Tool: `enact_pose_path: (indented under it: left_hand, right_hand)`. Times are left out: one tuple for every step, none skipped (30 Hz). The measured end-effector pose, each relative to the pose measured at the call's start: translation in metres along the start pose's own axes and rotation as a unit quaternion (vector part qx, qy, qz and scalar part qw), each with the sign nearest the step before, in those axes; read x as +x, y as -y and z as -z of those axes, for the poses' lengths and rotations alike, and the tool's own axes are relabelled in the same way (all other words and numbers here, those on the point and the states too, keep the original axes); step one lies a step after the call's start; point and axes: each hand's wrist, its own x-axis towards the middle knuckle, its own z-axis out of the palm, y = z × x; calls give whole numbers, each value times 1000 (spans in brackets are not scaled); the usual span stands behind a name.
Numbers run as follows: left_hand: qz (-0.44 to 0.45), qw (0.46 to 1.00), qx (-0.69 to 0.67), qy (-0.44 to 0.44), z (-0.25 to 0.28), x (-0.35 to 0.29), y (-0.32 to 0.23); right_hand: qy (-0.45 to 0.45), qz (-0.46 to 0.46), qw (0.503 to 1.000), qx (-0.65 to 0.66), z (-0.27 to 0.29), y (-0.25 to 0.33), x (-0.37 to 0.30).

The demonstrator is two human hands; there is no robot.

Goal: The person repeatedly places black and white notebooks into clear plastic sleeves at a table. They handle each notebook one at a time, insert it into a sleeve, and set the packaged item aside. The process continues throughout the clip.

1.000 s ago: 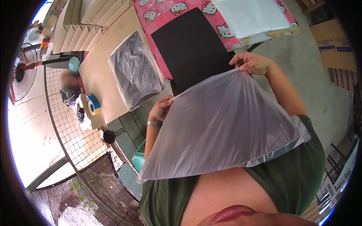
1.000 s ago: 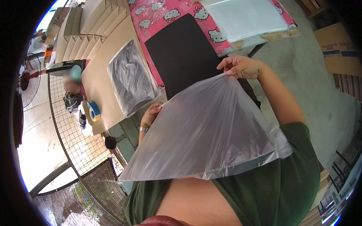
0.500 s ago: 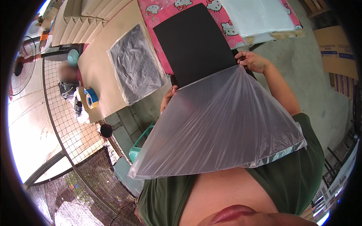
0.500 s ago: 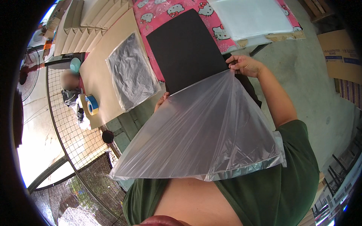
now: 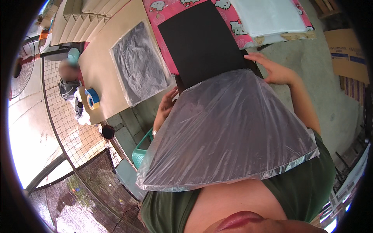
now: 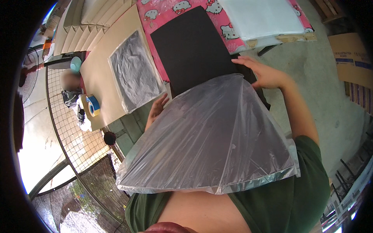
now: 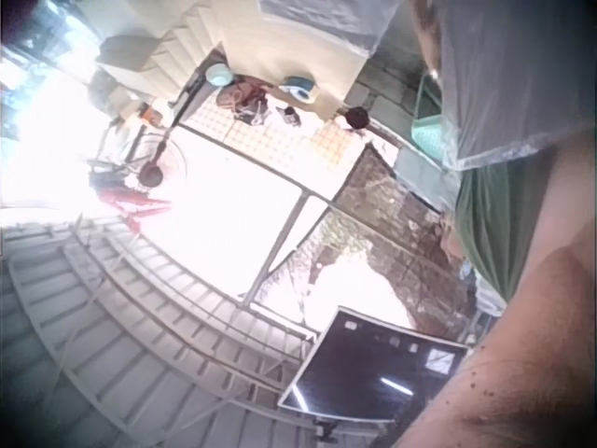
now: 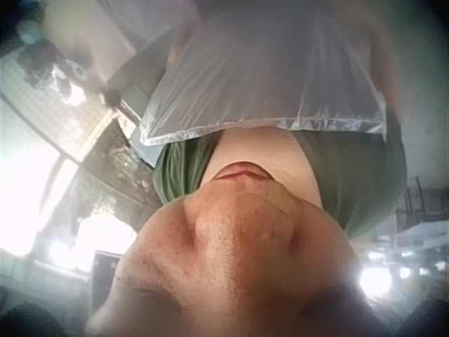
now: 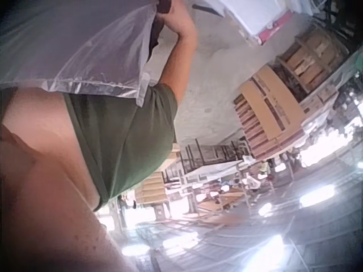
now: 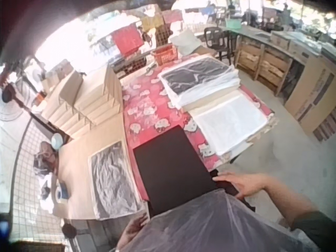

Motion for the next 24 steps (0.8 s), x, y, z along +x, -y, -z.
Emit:
enact_pose_path:
  left_hand:
    - [-33, 998, 13, 47, -9, -12, -14]
    - [-66, 993, 27, 99, -12, -19, -25]
    - [-82, 989, 58, 112, -31, -24, -50]
    - [-94, 981, 87, 148, -44, -15, -78]
    - [-99, 972, 122, 176, -46, -10, -80]
    - [-105, 960, 155, 208, -43, 3, -81]
    - [-110, 946, 188, 238, -40, 13, -80]
    - [-114, 967, 158, 166, -50, 19, -75]
    - [-50, 973, 203, 103, -49, 23, -70]
    - [14, 969, 245, 39, -46, 28, -63]
    - [37, 973, 228, -11, -44, 35, -49]
    - [59, 975, 207, -64, -43, 40, -36]
    - [39, 986, 127, -99, -44, 50, -16]
    - [18, 991, 47, -128, -43, 58, -4]
    - [44, 991, 31, -123, -39, 61, 1]
    - [70, 990, 16, -118, -35, 64, 5]
    - [98, 988, -1, -115, -35, 64, 5]
    - [130, 985, -17, -111, -36, 63, 4]
    - [161, 981, -32, -107, -37, 62, 3]
    - [191, 975, -48, -103, -39, 60, 2]
    - [208, 970, -64, -105, -41, 56, 3]
    - [225, 965, -81, -106, -45, 50, 5]
    - [242, 960, -97, -106, -47, 45, 5]
    - [263, 952, -115, -101, -48, 40, 5]
  right_hand:
    - [19, 50, 998, 17, 8, 23, -6]
    - [34, 97, 994, 36, 15, 44, -10]
    - [46, 144, 987, 56, 18, 57, -10]
    - [77, 156, 980, 101, 18, 59, -7]
    - [123, 178, 966, 141, 19, 61, -1]
    - [166, 197, 950, 178, 19, 65, 4]
    - [135, 131, 949, 255, 14, 76, 6]
    - [103, 62, 936, 332, 11, 90, 5]
    - [69, 17, 939, 338, 9, 88, 7]
    - [34, -26, 938, 345, 7, 86, 10]
    - [5, -43, 958, 283, 2, 60, 27]
    - [-20, -60, 974, 220, -6, 37, 43]
    - [-25, -57, 967, 248, -14, 20, 54]
    - [-35, -55, 959, 277, -23, 5, 63]
    - [-45, -53, 949, 307, -30, -7, 68]
    - [-48, -69, 941, 328, -36, -18, 71]
    - [-49, -86, 932, 349, -42, -24, 74]
    - [-49, -104, 922, 370, -47, -31, 75]
    - [-52, -113, 906, 404, -52, -36, 73]
    - [-54, -121, 890, 436, -56, -37, 70]
    - [-55, -129, 872, 468, -61, -38, 67]
    - [-39, -143, 873, 464, -65, -42, 63]
    - [-39, -163, 863, 476, -67, -43, 59]
    - [-40, -183, 853, 488, -70, -42, 55]
